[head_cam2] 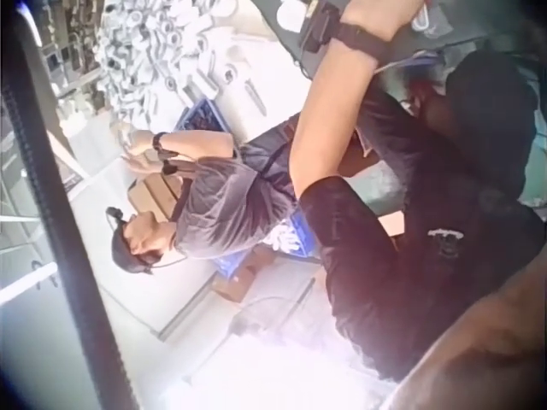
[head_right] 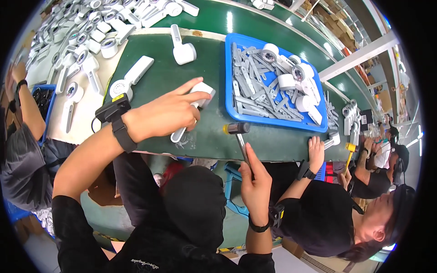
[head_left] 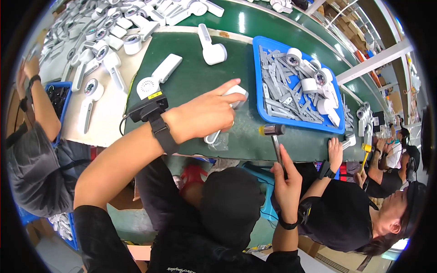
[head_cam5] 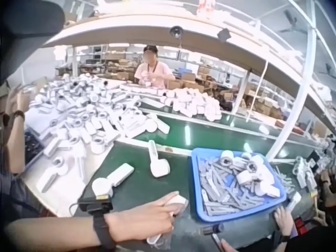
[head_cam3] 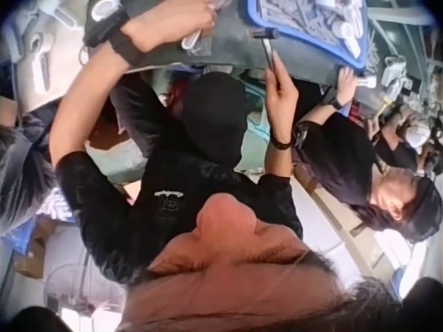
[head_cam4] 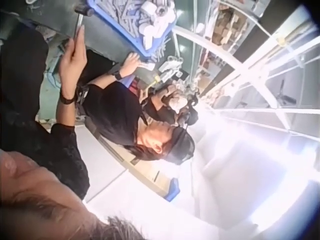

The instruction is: Manually assemble a circular component into a white plastic housing using a small hammer on a manufacturing line.

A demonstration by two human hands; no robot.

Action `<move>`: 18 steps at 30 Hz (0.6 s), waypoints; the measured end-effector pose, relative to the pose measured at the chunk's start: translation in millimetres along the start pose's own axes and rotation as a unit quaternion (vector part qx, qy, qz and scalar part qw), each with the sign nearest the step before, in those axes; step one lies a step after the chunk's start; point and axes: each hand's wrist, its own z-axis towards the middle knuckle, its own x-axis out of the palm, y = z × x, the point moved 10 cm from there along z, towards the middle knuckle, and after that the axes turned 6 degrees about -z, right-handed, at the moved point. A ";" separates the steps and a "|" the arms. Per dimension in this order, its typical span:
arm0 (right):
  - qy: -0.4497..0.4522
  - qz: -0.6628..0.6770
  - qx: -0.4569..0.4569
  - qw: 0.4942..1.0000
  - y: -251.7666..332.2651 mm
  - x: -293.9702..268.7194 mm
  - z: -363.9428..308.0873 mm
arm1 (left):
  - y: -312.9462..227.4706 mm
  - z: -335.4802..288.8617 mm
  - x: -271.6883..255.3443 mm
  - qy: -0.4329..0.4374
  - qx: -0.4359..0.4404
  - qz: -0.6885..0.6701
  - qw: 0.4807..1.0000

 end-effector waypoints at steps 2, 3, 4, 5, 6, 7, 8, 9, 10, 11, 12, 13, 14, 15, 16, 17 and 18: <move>0.006 0.005 -0.034 0.999 7.7 6.8 4.1 | -3.3 -3.3 5.5 -0.004 0.051 -0.004 0.999; 0.010 0.007 -0.062 0.998 12.6 10.4 5.3 | -2.9 -8.8 -0.1 -0.038 0.065 -0.013 0.997; 0.006 0.005 -0.056 0.998 13.7 8.4 6.9 | -5.6 -13.0 3.9 -0.037 0.070 -0.017 0.997; 0.016 -0.024 -0.071 0.997 22.2 7.8 10.8 | 3.9 -22.3 -14.9 -0.162 0.000 -0.032 0.986; 0.026 -0.051 -0.088 0.994 30.3 7.9 12.9 | 10.6 -40.7 -31.5 -0.282 -0.072 -0.046 0.956; 0.023 -0.054 -0.082 0.995 31.6 6.2 14.3 | 12.6 -56.5 -30.5 -0.337 -0.140 -0.072 0.928; 0.009 -0.063 -0.103 0.993 39.4 5.6 17.7 | 3.3 -64.6 -27.8 -0.361 -0.197 -0.066 0.909; 0.000 -0.066 -0.127 0.990 48.7 9.3 21.4 | -8.6 -72.7 -16.6 -0.351 -0.225 -0.061 0.907; 0.004 -0.061 -0.128 0.990 53.5 13.8 26.1 | -11.0 -80.0 -1.1 -0.341 -0.255 -0.060 0.903; 0.013 -0.079 -0.139 0.987 60.7 19.6 30.4 | -7.3 -83.9 9.6 -0.340 -0.259 -0.056 0.902; 0.024 -0.102 -0.148 0.983 64.5 23.1 32.8 | -5.8 -86.3 18.9 -0.350 -0.259 -0.071 0.897; 0.029 -0.103 -0.148 0.983 65.5 26.0 36.2 | -5.0 -90.0 23.9 -0.361 -0.259 -0.085 0.892; 0.020 -0.116 -0.163 0.980 69.7 26.7 38.8 | 1.0 -94.9 24.5 -0.362 -0.264 -0.086 0.890; 0.013 -0.125 -0.176 0.976 70.7 31.5 40.0 | 12.5 -99.0 24.0 -0.351 -0.259 -0.085 0.896; 0.014 -0.127 -0.177 0.976 72.4 33.3 41.4 | 20.8 -99.4 20.8 -0.344 -0.250 -0.086 0.901; 0.012 -0.141 -0.182 0.973 75.6 34.4 42.5 | 30.0 -102.6 21.3 -0.349 -0.268 -0.123 0.890; 0.010 -0.152 -0.189 0.970 79.7 35.6 44.1 | 29.3 -102.2 23.0 -0.350 -0.270 -0.121 0.889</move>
